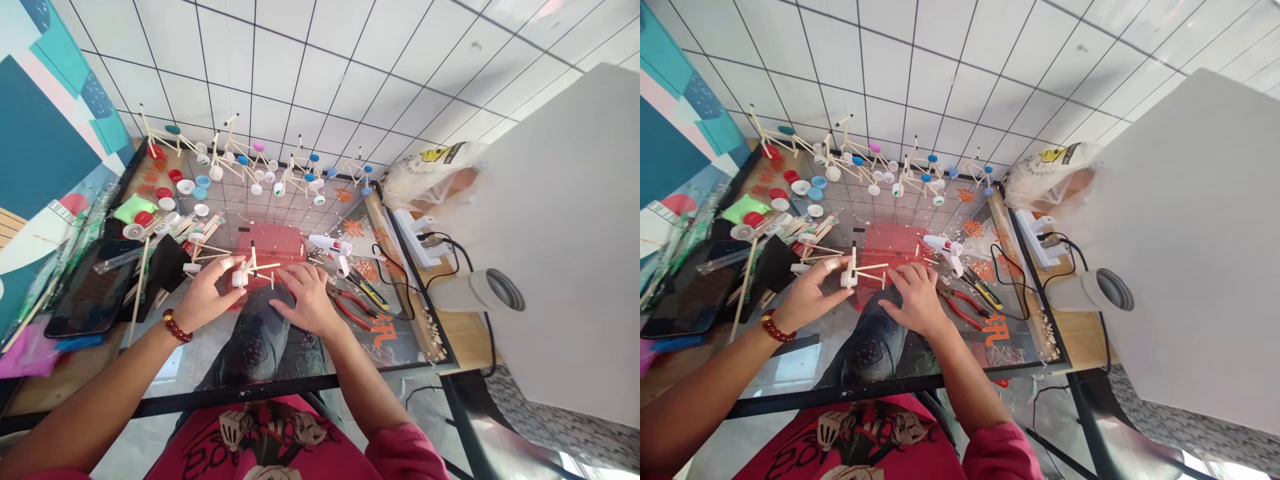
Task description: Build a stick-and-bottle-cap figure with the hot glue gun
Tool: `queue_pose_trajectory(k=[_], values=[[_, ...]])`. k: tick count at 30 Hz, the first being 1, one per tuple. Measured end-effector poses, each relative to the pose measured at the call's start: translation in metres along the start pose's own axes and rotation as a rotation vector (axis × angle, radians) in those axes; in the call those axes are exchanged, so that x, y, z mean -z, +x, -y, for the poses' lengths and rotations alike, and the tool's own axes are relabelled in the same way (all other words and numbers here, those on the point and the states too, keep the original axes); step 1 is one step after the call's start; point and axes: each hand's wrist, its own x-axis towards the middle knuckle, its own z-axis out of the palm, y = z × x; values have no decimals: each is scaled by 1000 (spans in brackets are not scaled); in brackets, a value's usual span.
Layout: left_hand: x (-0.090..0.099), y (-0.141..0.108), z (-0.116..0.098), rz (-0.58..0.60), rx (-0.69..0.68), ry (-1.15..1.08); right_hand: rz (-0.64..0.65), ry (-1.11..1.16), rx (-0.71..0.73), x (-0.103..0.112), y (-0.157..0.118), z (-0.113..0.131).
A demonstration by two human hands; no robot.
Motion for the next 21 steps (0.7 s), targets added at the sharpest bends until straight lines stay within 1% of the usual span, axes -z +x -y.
queue_pose_trajectory(k=[2,4,9,13,21], values=[[1,-1,3,12,42,-39,22,-2,-10,-4,1,2],[1,-2,4,19,55,-58,16,-3,-37,-7,1,1],[1,0,-3,-3,-14,-2,16,6,-82,-10,3,-2],[0,1,-6,-8,-52,21,37,10,-53,-12,6,-2],[0,0,-5,-13,-92,46,72,29,-29,-13,8,-2]])
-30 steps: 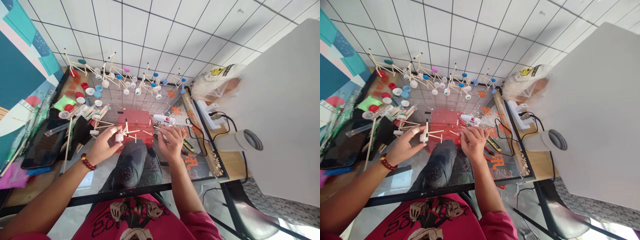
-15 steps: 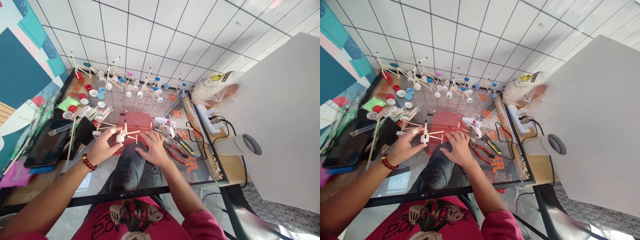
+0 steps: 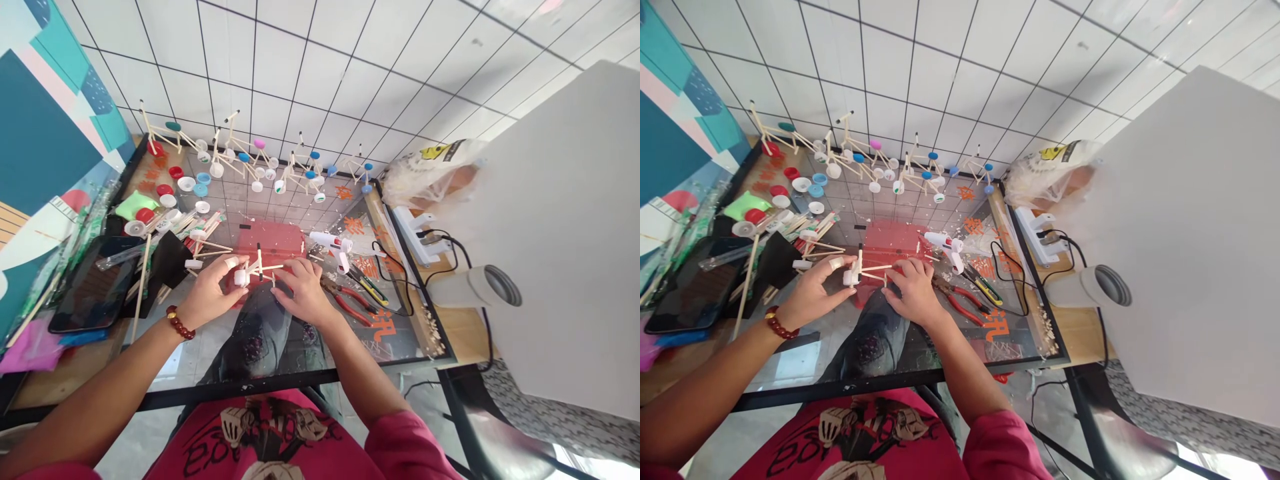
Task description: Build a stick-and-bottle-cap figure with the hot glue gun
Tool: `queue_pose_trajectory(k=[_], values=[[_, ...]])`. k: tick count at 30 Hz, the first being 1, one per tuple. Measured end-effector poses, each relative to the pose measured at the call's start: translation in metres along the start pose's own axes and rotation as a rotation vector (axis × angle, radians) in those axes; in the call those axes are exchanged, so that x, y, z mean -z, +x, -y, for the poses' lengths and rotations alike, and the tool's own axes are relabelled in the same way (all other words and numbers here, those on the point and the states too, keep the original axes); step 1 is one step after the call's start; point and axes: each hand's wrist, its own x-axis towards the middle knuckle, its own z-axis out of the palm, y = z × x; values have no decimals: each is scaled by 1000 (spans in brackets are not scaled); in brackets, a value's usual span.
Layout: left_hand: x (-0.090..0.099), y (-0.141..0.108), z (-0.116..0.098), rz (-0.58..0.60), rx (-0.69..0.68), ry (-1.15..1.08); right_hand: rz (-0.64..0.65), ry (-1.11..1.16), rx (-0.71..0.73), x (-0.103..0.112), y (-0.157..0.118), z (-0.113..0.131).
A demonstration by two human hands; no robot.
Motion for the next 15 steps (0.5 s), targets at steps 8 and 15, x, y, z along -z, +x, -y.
queue_pose_trajectory(k=[8,15], values=[[0,1,-1,17,4,1,-13,30,-11,0,2,0],[0,0,0,24,7,17,-12,60,2,0,0,-1]])
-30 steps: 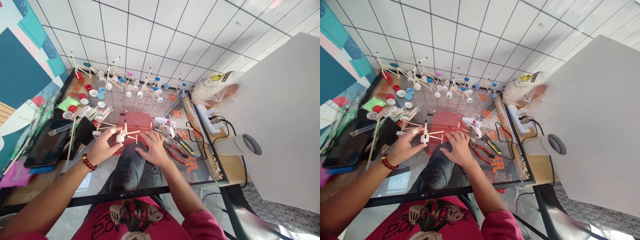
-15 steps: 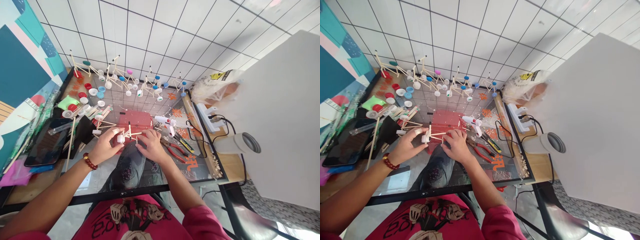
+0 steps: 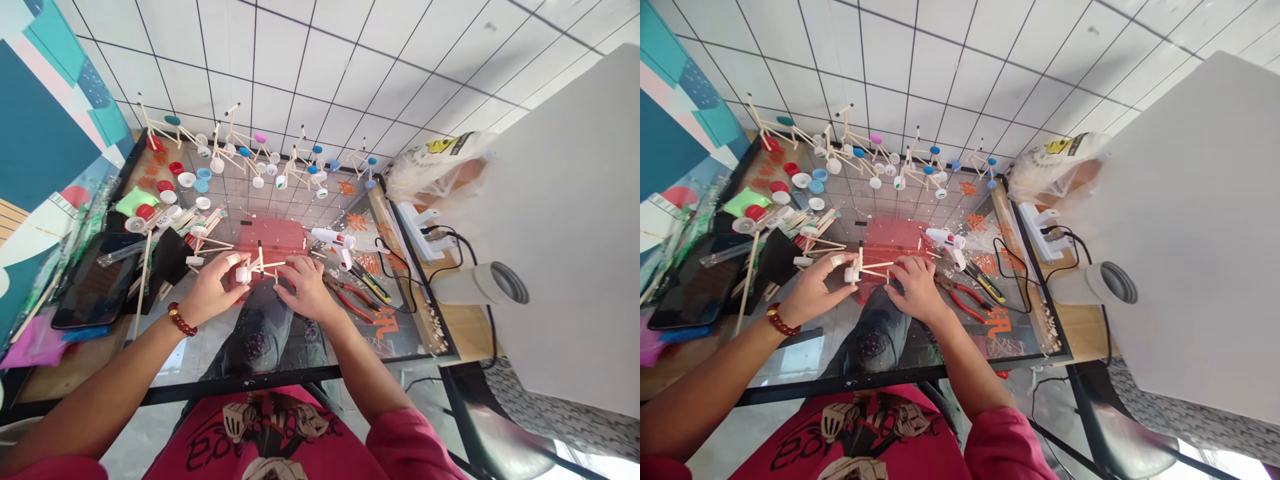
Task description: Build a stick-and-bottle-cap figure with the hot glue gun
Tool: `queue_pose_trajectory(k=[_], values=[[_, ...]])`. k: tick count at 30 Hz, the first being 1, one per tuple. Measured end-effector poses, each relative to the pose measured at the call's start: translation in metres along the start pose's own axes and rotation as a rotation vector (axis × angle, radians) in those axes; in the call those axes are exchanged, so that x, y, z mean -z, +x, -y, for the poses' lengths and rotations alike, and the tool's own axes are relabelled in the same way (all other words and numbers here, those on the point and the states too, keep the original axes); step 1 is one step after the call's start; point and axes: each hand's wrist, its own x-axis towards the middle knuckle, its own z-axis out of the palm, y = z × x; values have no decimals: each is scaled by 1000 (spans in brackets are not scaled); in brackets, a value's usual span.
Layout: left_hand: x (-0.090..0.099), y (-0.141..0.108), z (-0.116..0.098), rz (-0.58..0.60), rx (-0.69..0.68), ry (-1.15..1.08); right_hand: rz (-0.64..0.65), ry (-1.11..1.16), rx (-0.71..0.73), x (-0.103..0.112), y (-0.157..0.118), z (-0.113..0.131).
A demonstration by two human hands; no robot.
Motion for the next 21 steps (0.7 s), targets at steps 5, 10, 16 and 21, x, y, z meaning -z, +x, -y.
queue_pose_trajectory(k=[5,10,16,21], values=[[0,0,0,6,5,-7,-1,-21,7,-1,0,0],[0,0,1,33,11,-5,-30,-34,23,1,-3,-4],[1,0,1,36,0,-3,-194,-59,113,14,-12,-8],[1,0,-1,60,18,-11,-371,-38,269,21,-12,1]])
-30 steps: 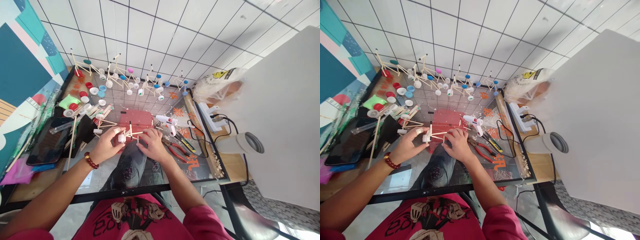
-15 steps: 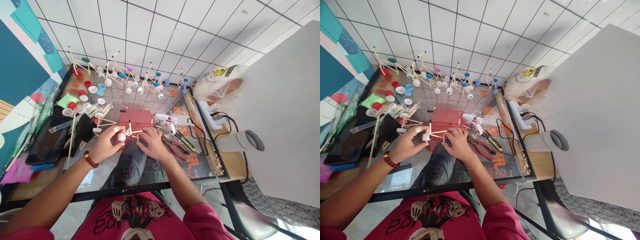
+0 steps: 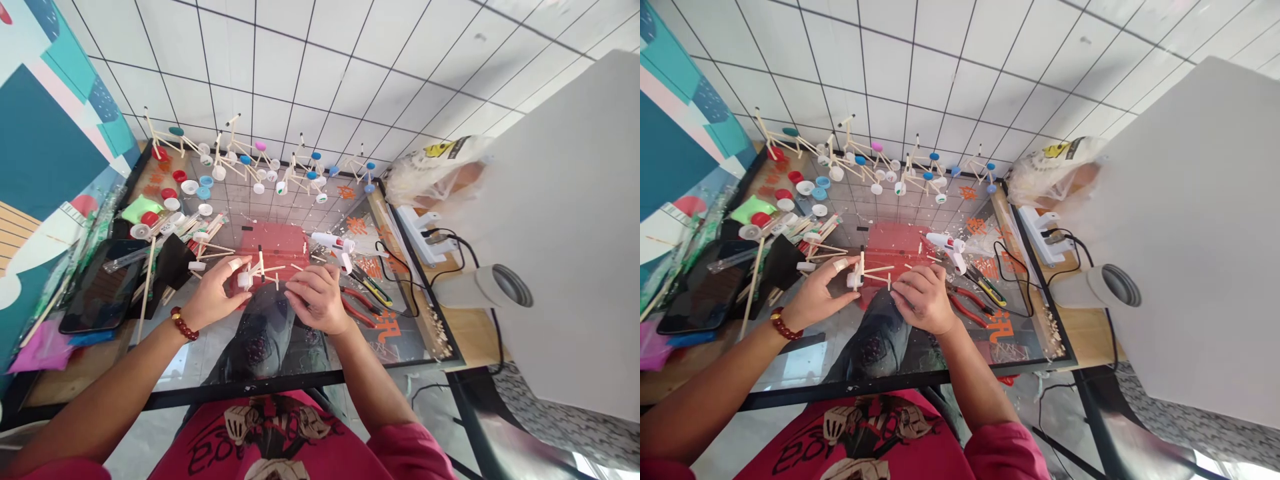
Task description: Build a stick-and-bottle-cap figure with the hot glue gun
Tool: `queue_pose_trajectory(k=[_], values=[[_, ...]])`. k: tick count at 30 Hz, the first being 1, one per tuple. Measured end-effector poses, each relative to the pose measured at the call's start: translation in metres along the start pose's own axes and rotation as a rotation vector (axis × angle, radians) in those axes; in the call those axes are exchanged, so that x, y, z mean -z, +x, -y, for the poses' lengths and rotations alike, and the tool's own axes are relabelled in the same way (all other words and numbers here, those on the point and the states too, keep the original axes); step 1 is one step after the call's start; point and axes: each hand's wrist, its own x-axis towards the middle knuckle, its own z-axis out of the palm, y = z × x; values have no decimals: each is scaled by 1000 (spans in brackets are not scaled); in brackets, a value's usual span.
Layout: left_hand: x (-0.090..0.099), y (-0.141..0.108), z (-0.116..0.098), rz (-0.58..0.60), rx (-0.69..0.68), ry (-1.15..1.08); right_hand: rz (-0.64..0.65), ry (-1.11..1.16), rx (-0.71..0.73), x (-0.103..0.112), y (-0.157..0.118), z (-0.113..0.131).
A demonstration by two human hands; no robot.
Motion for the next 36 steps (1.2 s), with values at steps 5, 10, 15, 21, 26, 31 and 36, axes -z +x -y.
queue_pose_trajectory(k=[5,10,15,21,26,31,36], values=[[-1,0,1,-9,-14,6,-29,27,74,-3,3,4],[-2,-1,2,-14,-4,-4,-20,47,102,-6,3,4],[-3,-1,3,-23,2,-2,-1,44,96,-8,3,4],[-3,0,2,-33,10,-20,43,35,75,-8,2,3],[-1,1,-3,-13,22,-45,111,31,50,-9,0,3],[0,0,-4,7,43,-48,-12,26,27,-2,2,4],[0,-1,-1,14,29,-33,-255,-49,-43,31,-2,7]])
